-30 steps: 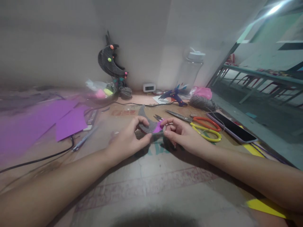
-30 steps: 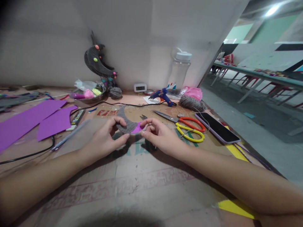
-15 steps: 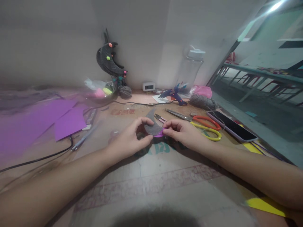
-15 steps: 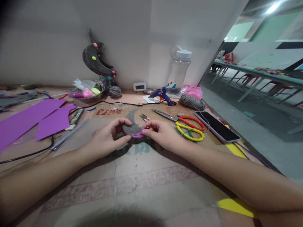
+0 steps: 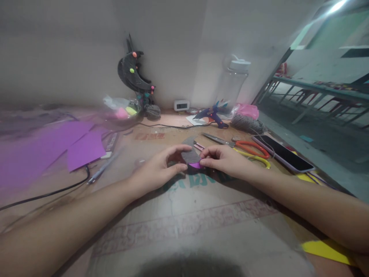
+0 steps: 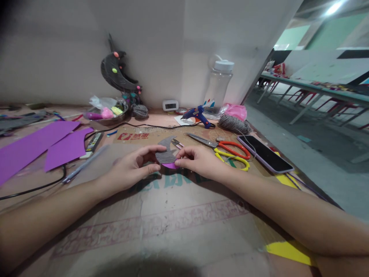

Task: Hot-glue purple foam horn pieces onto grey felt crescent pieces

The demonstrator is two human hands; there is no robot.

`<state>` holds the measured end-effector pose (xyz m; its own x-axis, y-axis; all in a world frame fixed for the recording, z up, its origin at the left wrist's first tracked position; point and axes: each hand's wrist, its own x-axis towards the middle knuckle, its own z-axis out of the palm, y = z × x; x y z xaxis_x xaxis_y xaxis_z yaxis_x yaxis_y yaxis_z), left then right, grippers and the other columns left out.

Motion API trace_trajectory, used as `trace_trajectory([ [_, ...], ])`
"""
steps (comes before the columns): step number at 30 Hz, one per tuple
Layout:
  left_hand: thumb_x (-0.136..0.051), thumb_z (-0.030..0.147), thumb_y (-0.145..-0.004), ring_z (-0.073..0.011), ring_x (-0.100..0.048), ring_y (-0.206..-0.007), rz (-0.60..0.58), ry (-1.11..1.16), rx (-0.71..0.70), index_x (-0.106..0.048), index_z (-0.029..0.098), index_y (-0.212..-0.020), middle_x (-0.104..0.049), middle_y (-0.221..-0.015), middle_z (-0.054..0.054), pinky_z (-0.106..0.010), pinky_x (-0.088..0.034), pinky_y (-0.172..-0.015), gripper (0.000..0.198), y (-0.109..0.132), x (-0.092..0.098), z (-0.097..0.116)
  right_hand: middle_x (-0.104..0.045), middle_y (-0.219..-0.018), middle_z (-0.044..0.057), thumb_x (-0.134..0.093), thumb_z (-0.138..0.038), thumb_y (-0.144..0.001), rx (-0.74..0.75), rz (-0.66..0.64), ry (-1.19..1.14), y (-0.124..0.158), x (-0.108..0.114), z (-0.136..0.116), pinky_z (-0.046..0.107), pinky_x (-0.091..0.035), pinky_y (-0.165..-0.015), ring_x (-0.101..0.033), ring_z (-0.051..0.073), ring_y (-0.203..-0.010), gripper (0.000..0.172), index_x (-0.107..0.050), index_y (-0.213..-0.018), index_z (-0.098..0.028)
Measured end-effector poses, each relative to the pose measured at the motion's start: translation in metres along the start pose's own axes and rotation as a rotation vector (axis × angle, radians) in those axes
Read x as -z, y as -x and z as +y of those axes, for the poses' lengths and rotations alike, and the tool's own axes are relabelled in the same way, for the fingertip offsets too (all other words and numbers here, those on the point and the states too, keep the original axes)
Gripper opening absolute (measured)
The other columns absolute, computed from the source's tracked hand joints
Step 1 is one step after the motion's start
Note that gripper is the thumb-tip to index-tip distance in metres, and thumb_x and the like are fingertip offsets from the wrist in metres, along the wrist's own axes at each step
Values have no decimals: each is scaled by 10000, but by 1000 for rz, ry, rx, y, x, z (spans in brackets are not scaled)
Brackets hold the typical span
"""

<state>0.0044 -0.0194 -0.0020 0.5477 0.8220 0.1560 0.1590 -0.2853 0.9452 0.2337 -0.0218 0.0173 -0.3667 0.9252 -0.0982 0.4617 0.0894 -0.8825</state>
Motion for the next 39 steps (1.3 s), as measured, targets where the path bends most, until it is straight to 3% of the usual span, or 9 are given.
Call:
trace_trajectory([
  [3,-588,256,-847,-167,-629,-865,-33,47,-5,-487,233,-1315,-636,-1014,-59,-318,-506,-780,479,0,-1,1,-591,-649,-23,-656,-319,-775,-6,-1,-11,0,0,0,216,-420,-480,-539,89,-517,153,-612,-795,-174],
  [6,-575,266,-853,-170,-625,-916,28,146,-24,-507,208,-1258,-625,-1055,-73,-322,-507,-815,414,-1,-2,4,-588,-634,-25,-660,-341,-773,-21,7,-7,0,0,2,217,-407,-460,-532,91,-496,175,-606,-795,-176],
  [11,-573,286,-844,-132,-629,-739,342,183,20,-559,179,-964,-626,-829,-9,-302,-518,-753,161,-7,2,10,-606,-672,-14,-669,-352,-765,-1,21,8,0,0,5,229,-438,-516,-552,104,-559,180,-613,-773,-181],
  [13,-598,322,-831,-134,-620,-730,440,162,50,-577,172,-886,-623,-790,-5,-286,-518,-719,160,-9,6,8,-618,-702,-6,-674,-357,-761,13,34,32,-1,1,7,235,-450,-547,-559,110,-596,182,-625,-775,-182],
  [16,-633,373,-809,-145,-619,-749,511,201,72,-610,174,-921,-630,-797,-16,-271,-516,-669,229,-10,11,2,-614,-699,-9,-675,-382,-762,25,49,78,-2,1,8,237,-442,-547,-548,111,-590,201,-636,-783,-186],
  [25,-653,408,-788,-138,-637,-637,440,111,131,-602,183,-884,-627,-773,1,-250,-447,-602,250,-11,14,1,-583,-662,-22,-657,-369,-764,-1,52,90,-1,0,4,221,-415,-508,-525,99,-551,188,-620,-784,-185],
  [32,-588,419,-831,-124,-552,-552,426,105,124,-518,215,-802,-587,-657,24,-228,-367,-486,218,-12,14,2,-585,-673,-7,-654,-353,-757,-4,60,97,0,-1,0,221,-431,-520,-528,104,-576,177,-604,-759,-183],
  [39,-531,353,-874,-104,-481,-551,386,275,59,-467,218,-721,-477,-625,40,-221,-382,-508,214,-12,12,-3,-585,-670,-8,-641,-365,-765,-13,45,103,0,-1,0,232,-416,-510,-532,110,-562,185,-596,-757,-186],
])
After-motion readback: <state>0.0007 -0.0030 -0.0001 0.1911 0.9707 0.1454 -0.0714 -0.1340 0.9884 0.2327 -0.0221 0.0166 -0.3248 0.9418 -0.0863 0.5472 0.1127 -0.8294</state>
